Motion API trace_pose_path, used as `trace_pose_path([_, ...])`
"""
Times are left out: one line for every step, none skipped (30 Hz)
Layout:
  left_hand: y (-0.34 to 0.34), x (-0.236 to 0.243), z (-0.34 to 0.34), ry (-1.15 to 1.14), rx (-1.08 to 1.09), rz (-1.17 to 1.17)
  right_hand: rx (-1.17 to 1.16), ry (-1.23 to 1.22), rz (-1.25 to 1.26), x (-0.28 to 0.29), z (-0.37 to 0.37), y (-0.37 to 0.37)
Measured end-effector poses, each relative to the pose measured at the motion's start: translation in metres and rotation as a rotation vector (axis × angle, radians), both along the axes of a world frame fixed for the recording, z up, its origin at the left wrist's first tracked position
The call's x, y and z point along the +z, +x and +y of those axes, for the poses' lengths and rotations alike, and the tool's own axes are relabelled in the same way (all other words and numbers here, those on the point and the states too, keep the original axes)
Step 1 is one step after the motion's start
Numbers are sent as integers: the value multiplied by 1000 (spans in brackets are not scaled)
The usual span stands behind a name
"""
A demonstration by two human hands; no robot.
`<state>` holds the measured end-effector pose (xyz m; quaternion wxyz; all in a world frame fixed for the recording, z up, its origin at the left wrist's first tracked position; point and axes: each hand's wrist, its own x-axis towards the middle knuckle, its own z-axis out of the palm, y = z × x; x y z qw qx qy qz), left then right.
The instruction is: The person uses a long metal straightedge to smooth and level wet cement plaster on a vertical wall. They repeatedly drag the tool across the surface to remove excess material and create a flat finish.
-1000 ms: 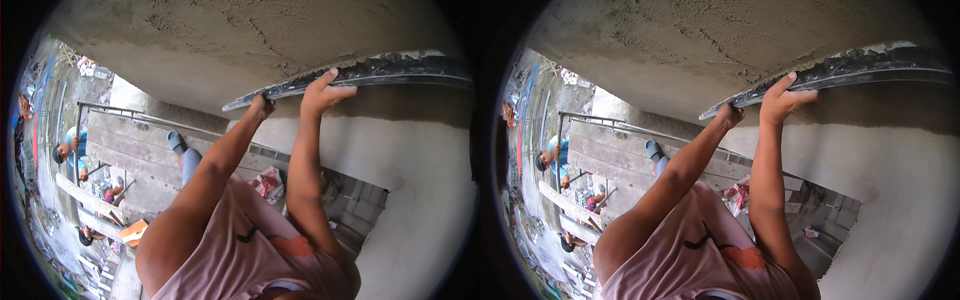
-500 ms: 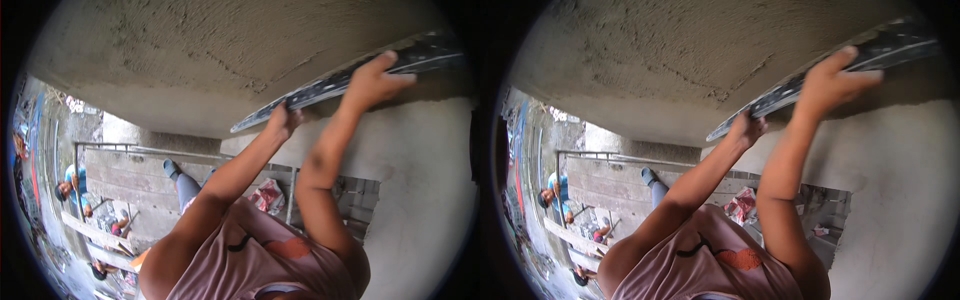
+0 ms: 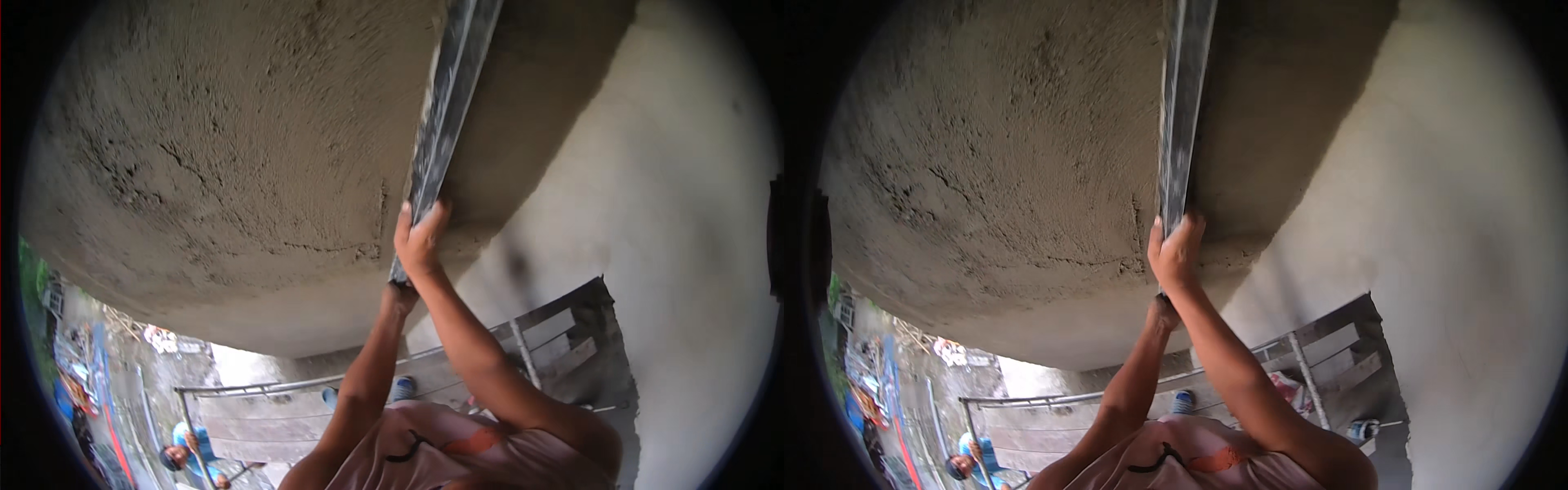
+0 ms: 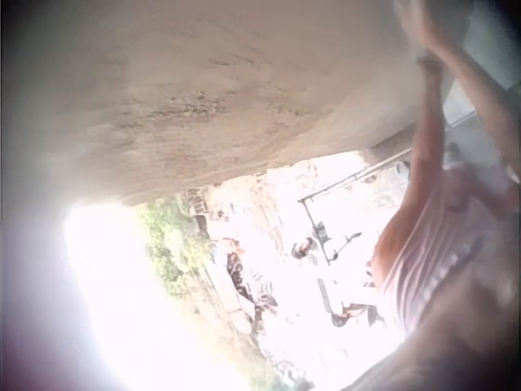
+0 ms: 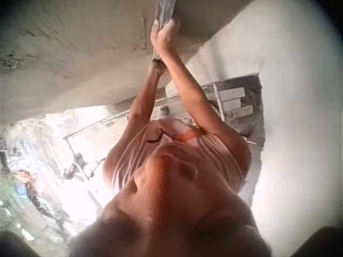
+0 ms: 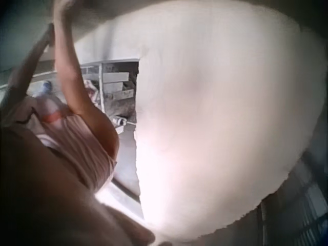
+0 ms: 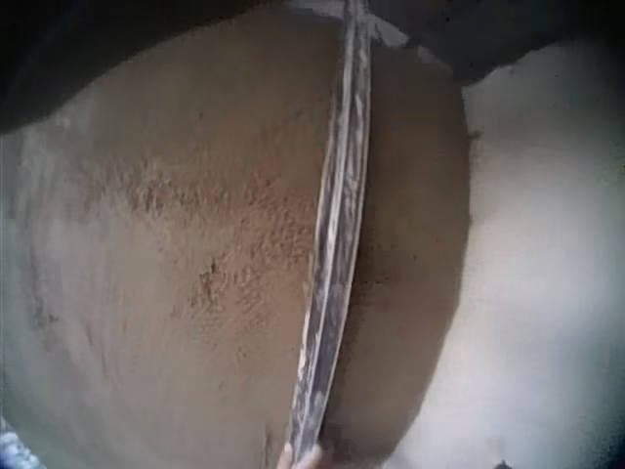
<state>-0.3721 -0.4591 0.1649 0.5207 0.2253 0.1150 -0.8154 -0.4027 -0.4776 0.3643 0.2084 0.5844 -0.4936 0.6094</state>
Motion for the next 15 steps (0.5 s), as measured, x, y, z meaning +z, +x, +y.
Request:
trace_pose_path([11,-17,-12,-168,8,141,29,-58,4,28,-4,14])
trace_pose_path([11,-33,-23,-333,-20,291,12,-115,5,65,-5,16])
trace_pose_path([-7,11,-14,-293,-98,178,-51,-150,3,95,-11,-2])
trace_pose_path([-15,79,-3,-258,-151,53,-182,-212,64,130,-18,-14])
trace_pose_path([-15,114,1,-322,-187,98,-57,-113,-18,172,-12,-14])
trace_pose_path([-15,140,9,-382,-232,144,-52,-176,-18,206,-14,-18])
trace_pose_path([-11,169,25,-475,-268,76,-40,-232,-14,234,-17,-21])
trace_pose_path([-8,198,44,-565,-303,12,-9,-160,-40,267,-10,-20])
trace_pose_path([1,213,60,-655,-322,-61,42,-89,-71,298,-4,-13])
trace_pose_path([14,215,72,-642,-304,-111,41,-152,-49,325,-6,-9])
trace_pose_path([14,217,91,-644,-351,-135,-28,-225,-15,354,2,-32])
trace_pose_path([30,214,105,-637,-356,-181,-53,-291,8,374,7,-37])
trace_pose_path([53,191,115,-669,-324,-277,-9,-285,-21,393,19,-35])
trace_pose_path([79,161,126,-571,-297,-331,27,-274,-48,409,32,-36])
trace_pose_path([108,126,138,-476,-276,-381,37,-313,-57,423,41,-42])
